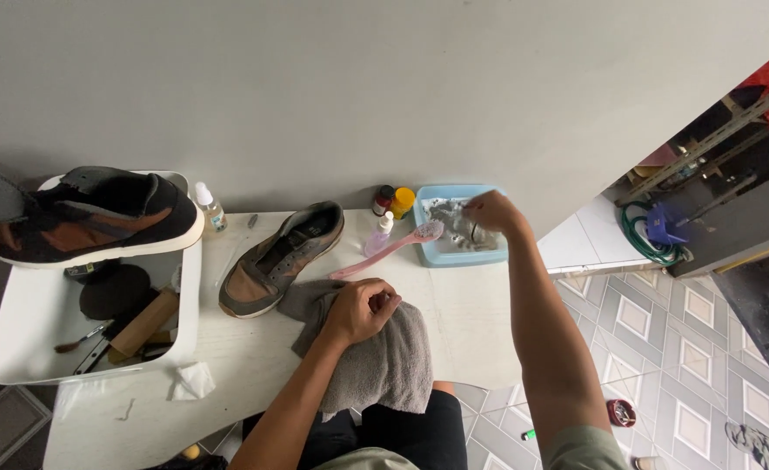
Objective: Cleaning shoe laces by scrubbing them with a toothbrush and soapy water at a workstation.
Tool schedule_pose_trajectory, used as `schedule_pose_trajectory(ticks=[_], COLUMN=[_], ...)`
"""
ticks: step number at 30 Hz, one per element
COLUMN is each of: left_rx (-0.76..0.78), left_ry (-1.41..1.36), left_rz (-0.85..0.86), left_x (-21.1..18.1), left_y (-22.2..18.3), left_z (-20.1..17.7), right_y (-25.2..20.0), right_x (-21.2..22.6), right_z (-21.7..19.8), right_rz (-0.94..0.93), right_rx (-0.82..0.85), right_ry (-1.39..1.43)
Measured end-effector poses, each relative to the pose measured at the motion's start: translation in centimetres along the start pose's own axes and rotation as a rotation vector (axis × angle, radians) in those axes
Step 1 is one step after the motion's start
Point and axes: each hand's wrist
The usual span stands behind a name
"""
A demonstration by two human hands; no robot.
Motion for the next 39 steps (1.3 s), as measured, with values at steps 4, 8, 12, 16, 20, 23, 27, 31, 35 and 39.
schedule_pose_trajectory(ticks=[4,8,12,16,20,23,27,31,35,39], left_rx=[-0.004,-0.032,-0.037,-0.034,-0.048,-0.048,-0.048,-0.053,-0.030,-0.031], left_ry=[-0.017,-0.018,0.086,0.084,0.088,0.083,-0.053,-0.076,-0.019,-0.019], left_rz=[-0.026,0.032,0.093,0.103,0.117,0.122,0.071,0.042,0.026,0.033], left_x=[0.6,2.2,1.7,1.4,1.5,1.5,2.0,1.0,0.6,0.8], left_y=[0.0,0.1,-0.2,-0.1,-0.1,-0.1,-0.1,-0.1,0.0,0.1], left_z=[0.3,0.9,0.9,0.8,0.9,0.9,0.9,0.6,0.3,0.4], right_y=[-4.7,-10.0,-16.4,-16.7,-15.5,-13.6,-8.3,-3.5,-1.4,-0.6], right_x=[3.3,5.4,9.2,9.4,8.1,7.2,4.4,1.8,0.4,-1.5], right_z=[-7.7,-15.3,-20.4,-22.8,-22.6,-20.1,-13.3,-5.5,0.0,2.8], right_rz=[-0.027,-0.409,-0.554,-0.726,-0.837,-0.674,-0.367,-0.089,0.152,0.240], right_rx=[-0.250,-0.540,-0.775,-1.019,-1.066,-0.909,-0.549,-0.221,-0.003,0.113], right_ry=[0.018,0.214,0.209,0.242,0.206,0.184,0.135,-0.067,-0.201,-0.181])
Point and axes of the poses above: each hand's wrist, its own y-axis towards the middle knuckle, its own z-axis out of the palm, x = y × z, and after that the axes turned 8 degrees about x, right-handed
